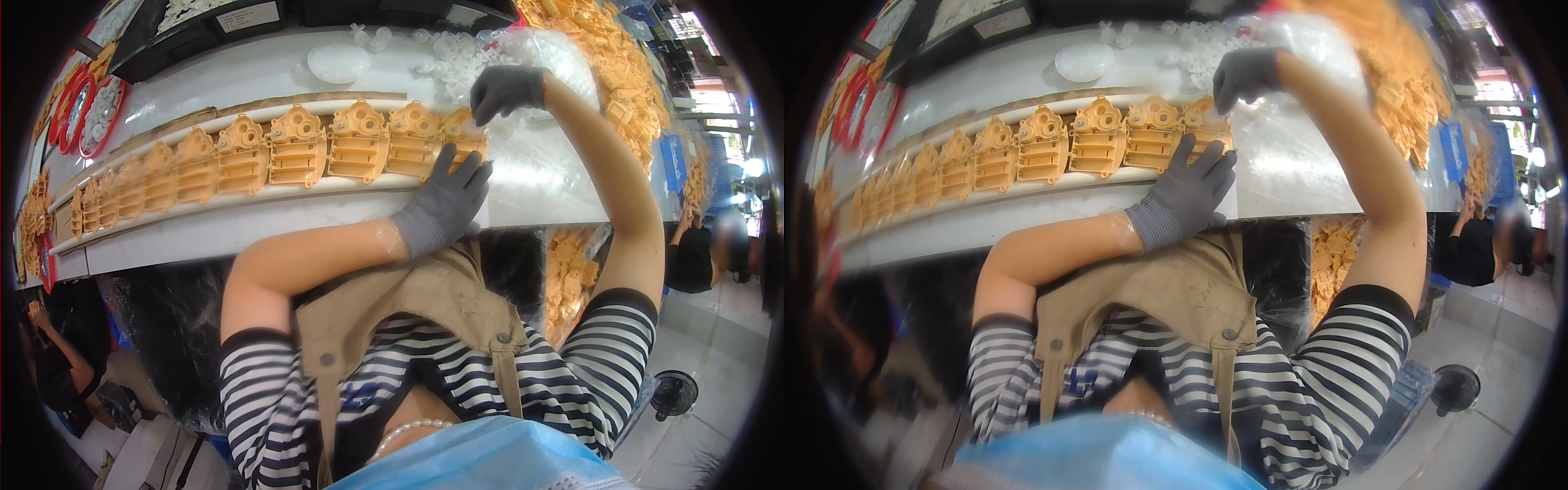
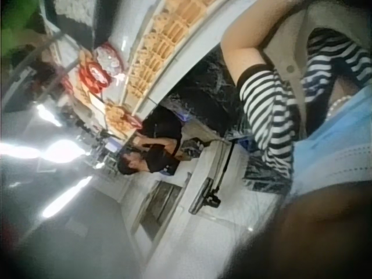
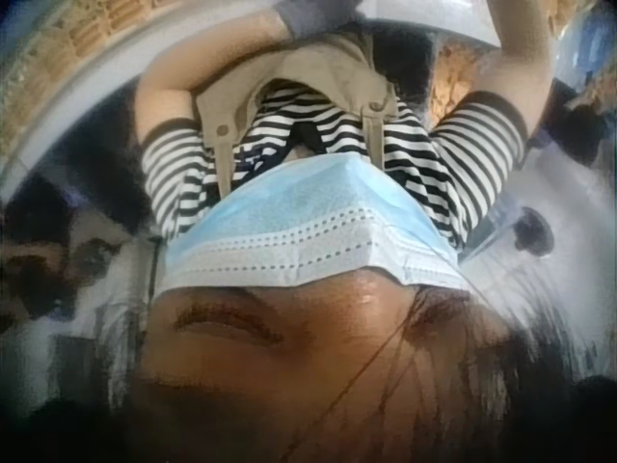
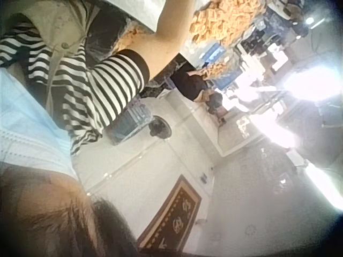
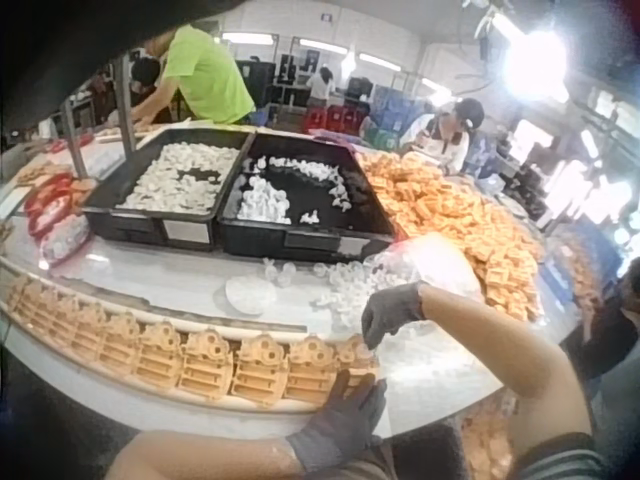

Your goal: The recorder is assembling and inspecting fish-shaped toy shells on a production line.

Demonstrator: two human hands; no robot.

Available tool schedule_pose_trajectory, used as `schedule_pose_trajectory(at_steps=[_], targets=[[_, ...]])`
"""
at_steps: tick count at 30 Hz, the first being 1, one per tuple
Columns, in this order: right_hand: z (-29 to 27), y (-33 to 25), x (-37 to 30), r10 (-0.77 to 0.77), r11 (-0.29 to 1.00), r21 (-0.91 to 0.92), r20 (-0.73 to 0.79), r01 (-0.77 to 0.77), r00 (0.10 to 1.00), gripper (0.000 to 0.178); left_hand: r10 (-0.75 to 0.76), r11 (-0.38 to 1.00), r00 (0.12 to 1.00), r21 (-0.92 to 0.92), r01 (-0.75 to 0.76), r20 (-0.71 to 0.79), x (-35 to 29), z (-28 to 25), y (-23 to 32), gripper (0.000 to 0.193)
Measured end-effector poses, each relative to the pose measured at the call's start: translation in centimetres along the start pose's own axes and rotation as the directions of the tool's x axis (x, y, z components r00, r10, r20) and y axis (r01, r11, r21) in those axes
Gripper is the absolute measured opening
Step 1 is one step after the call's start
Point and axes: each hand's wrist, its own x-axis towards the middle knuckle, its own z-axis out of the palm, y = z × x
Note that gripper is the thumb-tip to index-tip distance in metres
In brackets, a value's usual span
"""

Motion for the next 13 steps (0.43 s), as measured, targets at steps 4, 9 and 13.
schedule_pose_trajectory(at_steps=[4,9,13], targets=[[0.9,0.6,-1.1,-0.011,0.995,0.102,-0.033,0.014,0.999,0.02,-0.009,1.0,1.0,-0.007,0.009,0.013,0.0,-0.1,0.0,0.063],[1.8,0.7,-2.3,-0.07,0.972,0.216,-0.106,0.092,0.992,0.017,-0.01,1.0,1.0,-0.01,0.01,-0.003,0.0,0.0,0.1,0.063],[2.4,1.1,-2.0,-0.097,0.979,0.16,-0.17,0.124,0.981,0.017,-0.006,1.0,1.0,-0.016,0.006,-0.017,0.1,0.2,0.0,0.063]])
